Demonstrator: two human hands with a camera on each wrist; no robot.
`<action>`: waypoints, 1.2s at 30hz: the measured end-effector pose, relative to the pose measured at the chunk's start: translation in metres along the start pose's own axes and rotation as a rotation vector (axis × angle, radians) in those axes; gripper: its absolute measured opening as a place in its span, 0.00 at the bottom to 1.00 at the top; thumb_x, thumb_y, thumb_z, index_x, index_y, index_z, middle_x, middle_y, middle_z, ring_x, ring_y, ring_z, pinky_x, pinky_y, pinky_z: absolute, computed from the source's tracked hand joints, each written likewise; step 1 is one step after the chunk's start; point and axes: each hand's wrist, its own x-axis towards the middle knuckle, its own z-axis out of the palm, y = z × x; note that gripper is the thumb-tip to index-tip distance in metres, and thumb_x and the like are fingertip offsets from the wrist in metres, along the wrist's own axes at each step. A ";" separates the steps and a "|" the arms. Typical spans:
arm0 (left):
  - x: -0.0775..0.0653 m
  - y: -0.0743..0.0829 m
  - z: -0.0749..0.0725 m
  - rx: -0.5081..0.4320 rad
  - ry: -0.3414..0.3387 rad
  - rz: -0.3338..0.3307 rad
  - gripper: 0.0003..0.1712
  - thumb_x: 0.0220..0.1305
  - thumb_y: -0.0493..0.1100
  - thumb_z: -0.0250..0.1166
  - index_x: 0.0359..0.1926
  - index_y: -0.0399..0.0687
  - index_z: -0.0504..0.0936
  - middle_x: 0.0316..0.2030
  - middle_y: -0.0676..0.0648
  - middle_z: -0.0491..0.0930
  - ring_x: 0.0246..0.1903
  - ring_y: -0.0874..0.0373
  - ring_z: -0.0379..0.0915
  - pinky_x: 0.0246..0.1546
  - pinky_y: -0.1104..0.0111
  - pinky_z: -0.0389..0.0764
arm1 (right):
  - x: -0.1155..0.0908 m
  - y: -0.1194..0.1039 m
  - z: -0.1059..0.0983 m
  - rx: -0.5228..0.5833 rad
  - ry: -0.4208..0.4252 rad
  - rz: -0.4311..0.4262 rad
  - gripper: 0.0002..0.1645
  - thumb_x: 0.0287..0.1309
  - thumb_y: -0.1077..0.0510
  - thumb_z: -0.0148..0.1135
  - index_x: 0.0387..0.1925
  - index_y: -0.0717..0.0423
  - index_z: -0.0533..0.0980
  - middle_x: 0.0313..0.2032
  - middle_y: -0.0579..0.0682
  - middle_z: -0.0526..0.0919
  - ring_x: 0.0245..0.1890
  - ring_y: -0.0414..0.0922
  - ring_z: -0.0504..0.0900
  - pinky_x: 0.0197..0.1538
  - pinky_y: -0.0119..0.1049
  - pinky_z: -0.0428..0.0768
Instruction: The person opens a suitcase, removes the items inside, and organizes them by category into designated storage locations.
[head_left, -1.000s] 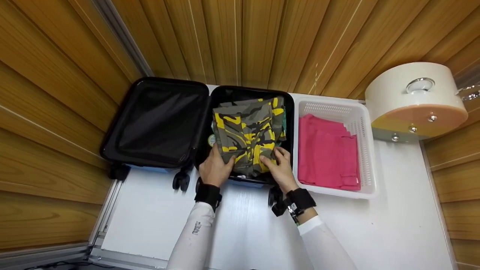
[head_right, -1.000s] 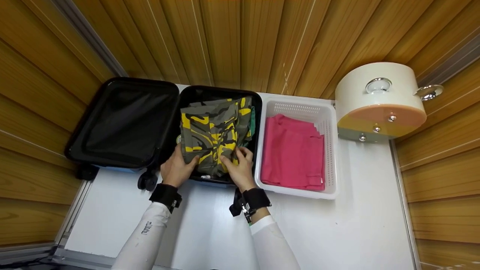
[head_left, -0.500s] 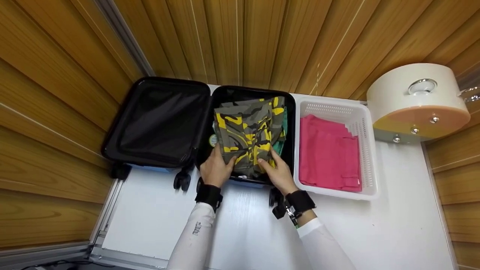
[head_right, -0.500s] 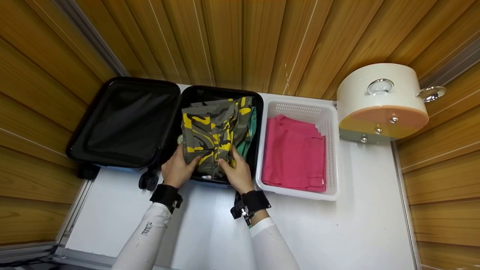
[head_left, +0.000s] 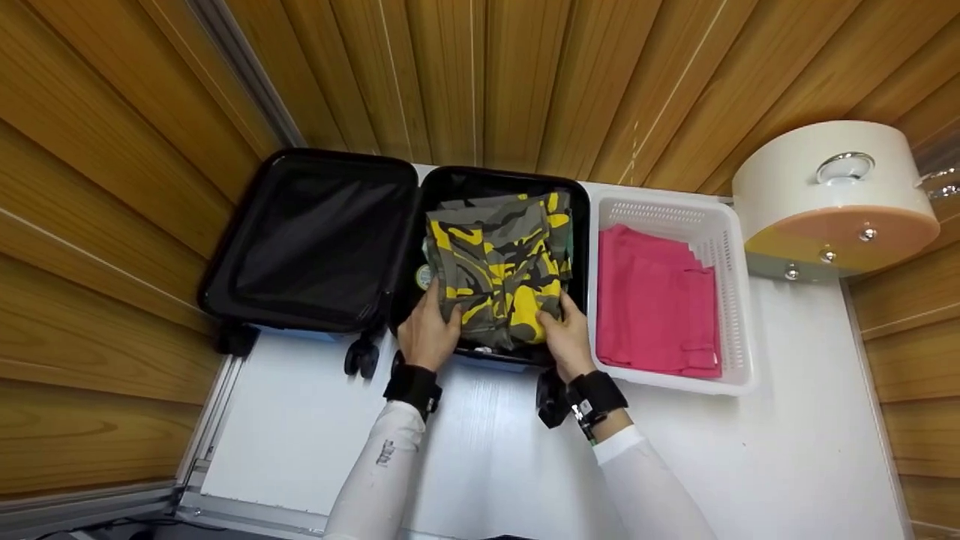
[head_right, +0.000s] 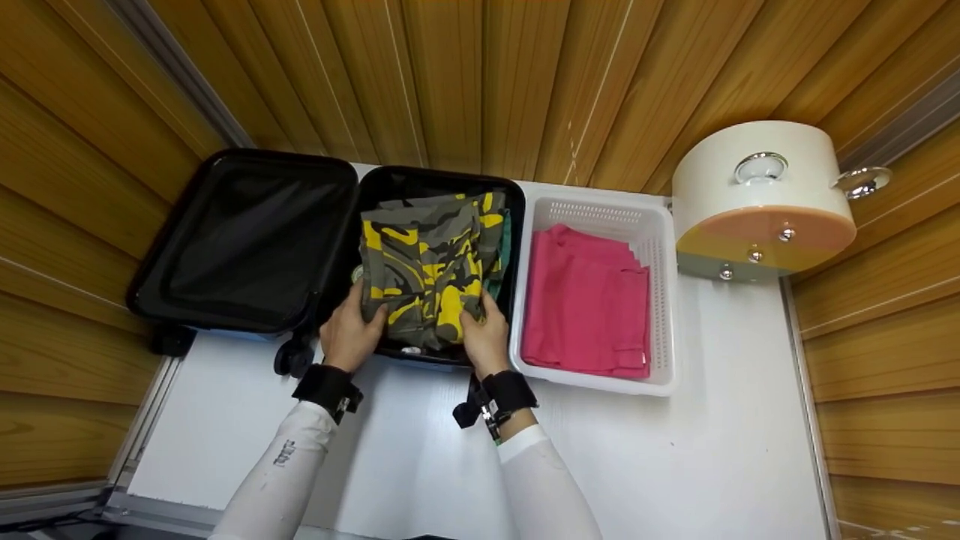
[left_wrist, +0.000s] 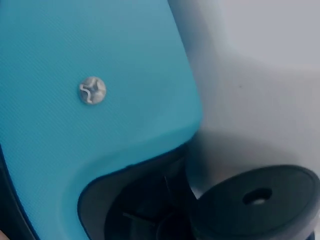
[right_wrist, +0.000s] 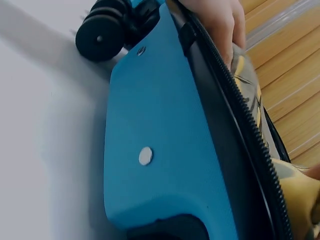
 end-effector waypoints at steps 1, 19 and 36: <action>0.000 0.000 -0.002 -0.046 0.024 0.014 0.35 0.74 0.48 0.67 0.77 0.44 0.70 0.65 0.37 0.81 0.54 0.38 0.83 0.49 0.43 0.83 | -0.001 -0.001 0.001 0.003 0.009 -0.008 0.41 0.72 0.69 0.55 0.82 0.64 0.55 0.77 0.66 0.64 0.69 0.55 0.72 0.63 0.31 0.76; -0.003 0.054 -0.029 -0.404 0.256 0.442 0.31 0.71 0.32 0.67 0.73 0.36 0.74 0.63 0.36 0.82 0.57 0.40 0.80 0.49 0.49 0.82 | -0.039 -0.059 -0.028 0.143 0.107 -0.346 0.37 0.65 0.80 0.54 0.75 0.75 0.62 0.70 0.76 0.69 0.50 0.37 0.83 0.50 0.26 0.83; -0.020 0.135 0.034 -0.479 -0.020 0.490 0.33 0.76 0.40 0.65 0.76 0.37 0.68 0.68 0.35 0.77 0.66 0.43 0.76 0.62 0.55 0.80 | -0.048 -0.060 -0.149 0.321 0.284 -0.234 0.39 0.71 0.75 0.55 0.80 0.62 0.62 0.64 0.52 0.78 0.51 0.40 0.84 0.47 0.27 0.85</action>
